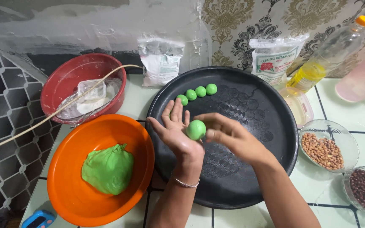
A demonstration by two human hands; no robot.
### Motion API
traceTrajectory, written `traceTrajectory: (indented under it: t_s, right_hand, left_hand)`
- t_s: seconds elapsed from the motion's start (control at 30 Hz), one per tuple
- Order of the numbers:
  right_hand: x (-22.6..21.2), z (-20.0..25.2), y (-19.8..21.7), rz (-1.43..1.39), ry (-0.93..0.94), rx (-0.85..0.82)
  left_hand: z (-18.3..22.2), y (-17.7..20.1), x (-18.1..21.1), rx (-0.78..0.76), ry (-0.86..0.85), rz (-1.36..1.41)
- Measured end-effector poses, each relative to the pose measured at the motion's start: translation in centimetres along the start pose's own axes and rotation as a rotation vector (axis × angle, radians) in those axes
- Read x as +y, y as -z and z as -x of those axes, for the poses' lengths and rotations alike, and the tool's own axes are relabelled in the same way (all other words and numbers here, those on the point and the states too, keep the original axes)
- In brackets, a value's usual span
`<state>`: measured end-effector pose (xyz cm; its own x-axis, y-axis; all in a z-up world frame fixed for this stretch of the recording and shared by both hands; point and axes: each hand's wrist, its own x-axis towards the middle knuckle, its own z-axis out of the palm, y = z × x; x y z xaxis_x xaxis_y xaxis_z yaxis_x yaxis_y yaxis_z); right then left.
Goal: Shaping and filling green dough into small uniform balls and arranging them on a tray.
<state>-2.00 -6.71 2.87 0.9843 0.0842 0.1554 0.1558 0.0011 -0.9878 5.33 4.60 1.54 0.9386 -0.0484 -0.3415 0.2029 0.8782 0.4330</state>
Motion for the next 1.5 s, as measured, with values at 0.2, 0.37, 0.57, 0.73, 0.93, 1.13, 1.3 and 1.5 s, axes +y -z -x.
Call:
traceTrajectory:
  t_s: [0.2, 0.37, 0.57, 0.73, 0.93, 1.13, 1.3, 1.5]
  right_hand:
    - [3.0, -1.6, 1.0, -0.396, -0.127, 0.005]
    - [4.3, -1.7, 1.6, -0.455, -0.132, 0.03]
    - [6.3, -1.0, 3.1, -0.376, -0.112, 0.062]
    - [8.0, -1.3, 7.8, -0.379, -0.198, 0.154]
    - [11.4, -6.1, 13.3, -0.211, -0.37, 0.38]
    - [15.0, -10.7, 15.5, 0.19, -0.471, 0.445]
    - [17.0, -12.7, 16.4, 0.373, -0.488, 0.452]
    - [17.7, -13.7, 18.0, 0.834, -0.353, 0.277]
  left_hand:
    - [0.1, -0.7, -0.7, 0.026, -0.146, -0.093]
    - [-0.6, 0.0, -1.0, -0.181, -0.206, -0.105]
    - [1.7, 0.1, 1.3, -0.419, -0.364, -0.262]
    - [4.4, 3.3, 4.1, -0.788, -0.469, -1.114]
    - [3.3, 10.8, 0.3, -1.162, -0.747, -1.484]
    - [3.7, 12.5, -1.7, -1.305, -0.845, -1.516]
    - [3.2, 13.1, -2.0, -1.404, -0.846, -1.521]
    - [2.6, 13.7, -2.3, -1.368, -0.709, -1.518]
